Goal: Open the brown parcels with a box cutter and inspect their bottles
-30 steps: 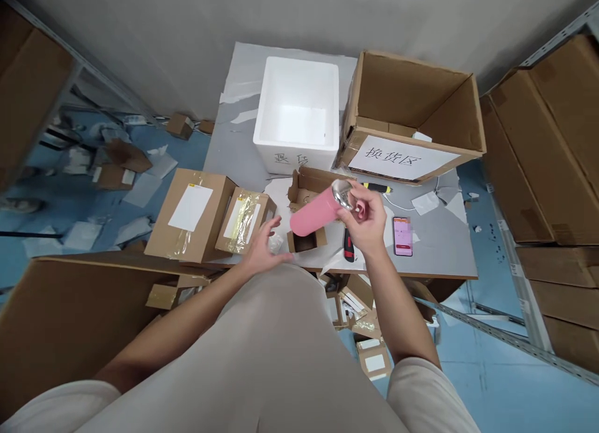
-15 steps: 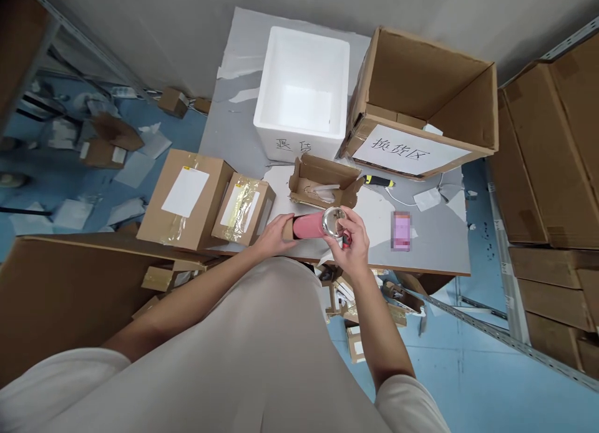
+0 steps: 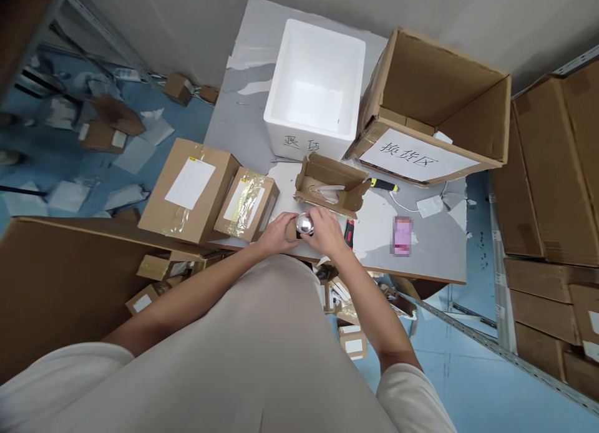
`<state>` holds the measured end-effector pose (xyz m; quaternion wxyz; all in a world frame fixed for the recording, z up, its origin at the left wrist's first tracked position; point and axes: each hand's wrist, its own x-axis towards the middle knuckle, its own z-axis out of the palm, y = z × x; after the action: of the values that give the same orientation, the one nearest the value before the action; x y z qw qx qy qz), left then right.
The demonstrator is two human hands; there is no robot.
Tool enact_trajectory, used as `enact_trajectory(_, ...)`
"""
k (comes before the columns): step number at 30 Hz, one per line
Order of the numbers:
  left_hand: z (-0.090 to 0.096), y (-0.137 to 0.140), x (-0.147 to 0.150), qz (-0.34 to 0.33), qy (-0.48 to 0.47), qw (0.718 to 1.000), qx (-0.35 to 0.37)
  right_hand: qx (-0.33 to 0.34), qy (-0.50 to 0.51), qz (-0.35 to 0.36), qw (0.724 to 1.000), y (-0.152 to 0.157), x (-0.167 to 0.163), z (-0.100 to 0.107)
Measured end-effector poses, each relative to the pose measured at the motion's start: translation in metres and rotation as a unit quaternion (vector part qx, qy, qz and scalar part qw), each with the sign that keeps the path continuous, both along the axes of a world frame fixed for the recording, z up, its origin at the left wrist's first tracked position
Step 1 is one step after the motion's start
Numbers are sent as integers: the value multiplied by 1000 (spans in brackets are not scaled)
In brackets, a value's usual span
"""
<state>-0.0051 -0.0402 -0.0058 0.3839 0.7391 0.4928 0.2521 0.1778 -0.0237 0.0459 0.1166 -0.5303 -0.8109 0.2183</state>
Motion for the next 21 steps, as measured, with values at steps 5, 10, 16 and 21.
enact_trajectory(5, -6, -2, 3, -2, -23, 1000, 15, -9, -74, 28, 997, 2, 2, -9)
enact_trajectory(10, -11, -3, 3, -1, -24, 999, 26, 2, -85, 29, 996, -6, 5, -19)
enact_trajectory(16, -8, -3, 5, -4, -21, 999, 27, -36, -4, 86, 996, -11, 20, -24)
enact_trajectory(21, -4, 1, 0, -10, -4, 1000, -2, -61, 99, 117, 986, 1, 45, -6)
